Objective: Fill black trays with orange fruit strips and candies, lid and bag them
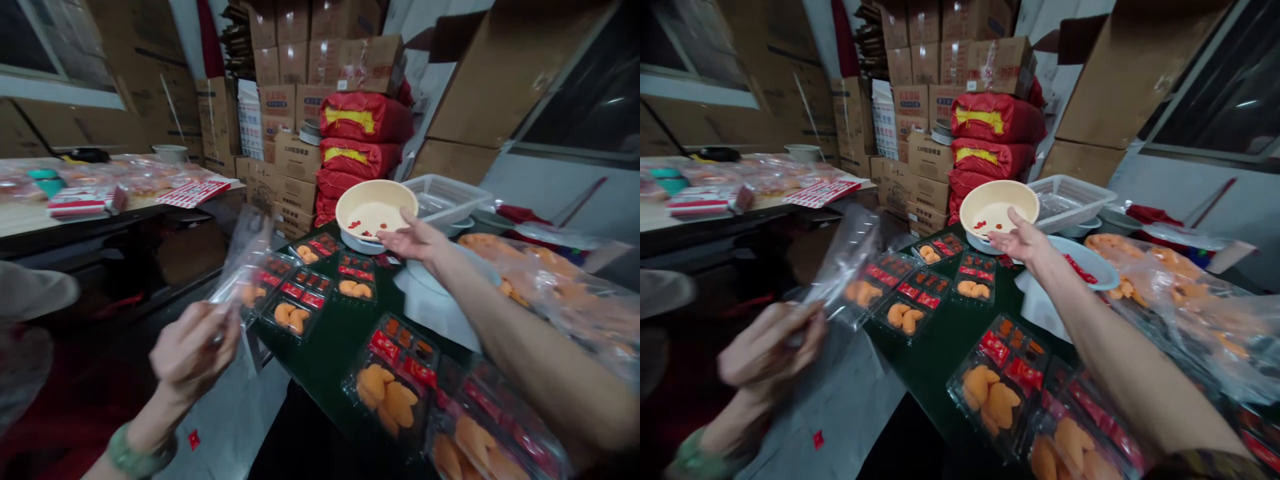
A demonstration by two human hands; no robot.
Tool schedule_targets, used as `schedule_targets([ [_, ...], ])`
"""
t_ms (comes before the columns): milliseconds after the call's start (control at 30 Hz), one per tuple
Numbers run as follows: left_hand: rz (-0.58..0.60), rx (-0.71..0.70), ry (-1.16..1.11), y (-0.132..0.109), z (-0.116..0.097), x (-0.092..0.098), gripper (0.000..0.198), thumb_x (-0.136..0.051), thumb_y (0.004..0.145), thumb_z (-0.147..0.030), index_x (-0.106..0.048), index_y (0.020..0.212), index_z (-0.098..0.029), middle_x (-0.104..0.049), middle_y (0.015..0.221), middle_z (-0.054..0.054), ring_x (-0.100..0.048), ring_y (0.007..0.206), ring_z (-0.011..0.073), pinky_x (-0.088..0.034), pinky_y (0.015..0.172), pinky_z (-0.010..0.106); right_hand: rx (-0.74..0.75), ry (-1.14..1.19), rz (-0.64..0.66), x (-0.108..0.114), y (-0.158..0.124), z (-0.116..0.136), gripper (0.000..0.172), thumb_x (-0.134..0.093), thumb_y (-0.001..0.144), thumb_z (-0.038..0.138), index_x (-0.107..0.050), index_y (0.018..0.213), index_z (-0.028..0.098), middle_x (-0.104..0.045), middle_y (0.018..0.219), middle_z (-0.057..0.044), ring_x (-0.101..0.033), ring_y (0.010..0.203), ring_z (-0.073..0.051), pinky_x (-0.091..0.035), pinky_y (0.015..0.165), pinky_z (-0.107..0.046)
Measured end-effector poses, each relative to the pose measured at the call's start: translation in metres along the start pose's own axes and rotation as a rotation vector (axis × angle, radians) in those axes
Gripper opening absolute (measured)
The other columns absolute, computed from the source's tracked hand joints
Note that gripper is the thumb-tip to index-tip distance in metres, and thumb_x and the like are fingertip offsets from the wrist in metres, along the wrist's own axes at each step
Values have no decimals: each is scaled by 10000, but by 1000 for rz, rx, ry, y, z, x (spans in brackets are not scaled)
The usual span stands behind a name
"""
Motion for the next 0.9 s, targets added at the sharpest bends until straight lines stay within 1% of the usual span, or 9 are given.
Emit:
schedule_targets([
  [100, 141, -350, 7, 7, -31, -28, 149, -575, 806, -157, -635, 937, -195, -557, 624, 1, -497, 494, 102, -353, 431, 221, -178, 169, 90, -26, -30, -3, 552, -455, 770, 714, -436, 905, 179, -617, 982, -189, -633, 896, -263, -537, 650, -380],
  [200, 282, -576, -163, 5, -61, -55, 156, -546, 824, -114, -621, 945, -178, -575, 639, 10, -544, 575, 126, -405, 502, 238, -203, 198, 164, -49, -83, -29, 497, -487, 812, 639, -462, 976, 171, -647, 991, -170, -659, 770, -228, -527, 503, -294],
  [300, 350, -775, -245, -6, -91, -78, 146, -503, 848, -107, -624, 906, -165, -566, 624, 12, -544, 584, 136, -396, 501, 246, -135, 176, -54, -38, -114, -57, 218, -654, 812, 258, -497, 934, 169, -673, 734, -58, -597, 514, -127, -433, 378, -175],
  [400, 377, -851, -314, -16, -109, -96, 119, -516, 874, -222, -607, 880, -146, -544, 613, 8, -515, 559, 131, -368, 473, 243, -188, 222, -280, -5, -129, -84, 137, -576, 805, 33, -512, 847, 146, -618, 557, 5, -520, 401, -86, -390, 340, -155],
  [533, 515, -804, -497, -19, -113, -116, 498, -521, 797, -602, -606, 890, -120, -535, 628, 16, -500, 552, 127, -373, 480, 243, -275, 243, -417, 33, -154, -115, 150, -575, 790, 11, -508, 751, 140, -606, 543, 12, -518, 397, -69, -400, 343, -149],
  [600, 613, -671, -479, -16, -109, -128, 555, -439, 811, -651, -623, 857, -129, -553, 631, 30, -513, 558, 130, -378, 499, 241, -301, 204, -478, 43, -165, -129, 179, -611, 766, 22, -490, 742, 152, -595, 528, 20, -520, 392, -77, -411, 342, -158],
  [733, 1007, -317, -190, -19, -107, -163, 586, -271, 914, -547, -636, 724, -131, -616, 666, 90, -588, 633, 168, -398, 566, 253, -371, 31, -574, 49, -172, -156, 230, -656, 739, 57, -458, 738, 174, -540, 471, 44, -520, 379, -98, -436, 346, -183],
  [833, 1317, -237, -106, -34, -118, -184, 616, -301, 869, -615, -648, 701, -135, -649, 708, 116, -628, 704, 218, -411, 574, 266, -432, -188, -611, 48, -164, -166, 179, -643, 759, 114, -474, 752, 172, -497, 441, 49, -509, 365, -115, -446, 348, -213],
  [900, 1457, -228, -117, -44, -126, -193, 578, -357, 840, -623, -658, 744, -138, -668, 785, 127, -640, 774, 239, -431, 596, 272, -463, -368, -610, 47, -157, -168, 118, -629, 772, 169, -512, 771, 152, -509, 466, 22, -539, 400, -141, -461, 366, -240],
])
Point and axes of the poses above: each hand's wrist, its own y-axis towards the middle knuckle, its own x-axis out of the back of the hand, z = x × y, the point moved 4 cm from there along y, towards the middle knuckle
